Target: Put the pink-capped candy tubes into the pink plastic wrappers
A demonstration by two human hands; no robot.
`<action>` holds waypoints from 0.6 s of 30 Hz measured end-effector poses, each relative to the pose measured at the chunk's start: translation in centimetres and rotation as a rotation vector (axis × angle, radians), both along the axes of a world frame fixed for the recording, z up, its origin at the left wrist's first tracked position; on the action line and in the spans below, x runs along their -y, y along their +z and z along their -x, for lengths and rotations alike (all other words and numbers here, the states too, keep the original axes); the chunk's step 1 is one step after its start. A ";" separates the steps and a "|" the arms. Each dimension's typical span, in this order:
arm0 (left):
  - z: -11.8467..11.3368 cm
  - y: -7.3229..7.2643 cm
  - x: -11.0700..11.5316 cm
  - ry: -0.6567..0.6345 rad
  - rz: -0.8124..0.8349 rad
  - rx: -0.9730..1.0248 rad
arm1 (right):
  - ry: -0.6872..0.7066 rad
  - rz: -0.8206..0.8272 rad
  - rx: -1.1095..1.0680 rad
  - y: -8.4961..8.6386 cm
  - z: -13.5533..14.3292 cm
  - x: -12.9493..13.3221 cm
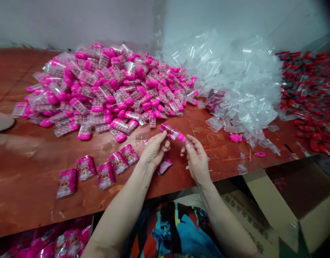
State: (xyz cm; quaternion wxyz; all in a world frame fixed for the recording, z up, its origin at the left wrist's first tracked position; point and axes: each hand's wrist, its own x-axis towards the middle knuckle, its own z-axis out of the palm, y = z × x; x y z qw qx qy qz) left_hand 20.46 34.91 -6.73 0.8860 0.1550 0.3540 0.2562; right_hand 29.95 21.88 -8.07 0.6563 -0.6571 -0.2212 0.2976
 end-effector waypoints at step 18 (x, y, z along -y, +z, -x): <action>0.2 -0.2 0.4 -0.071 -0.093 0.022 | -0.028 0.009 0.085 -0.3 2.0 -0.5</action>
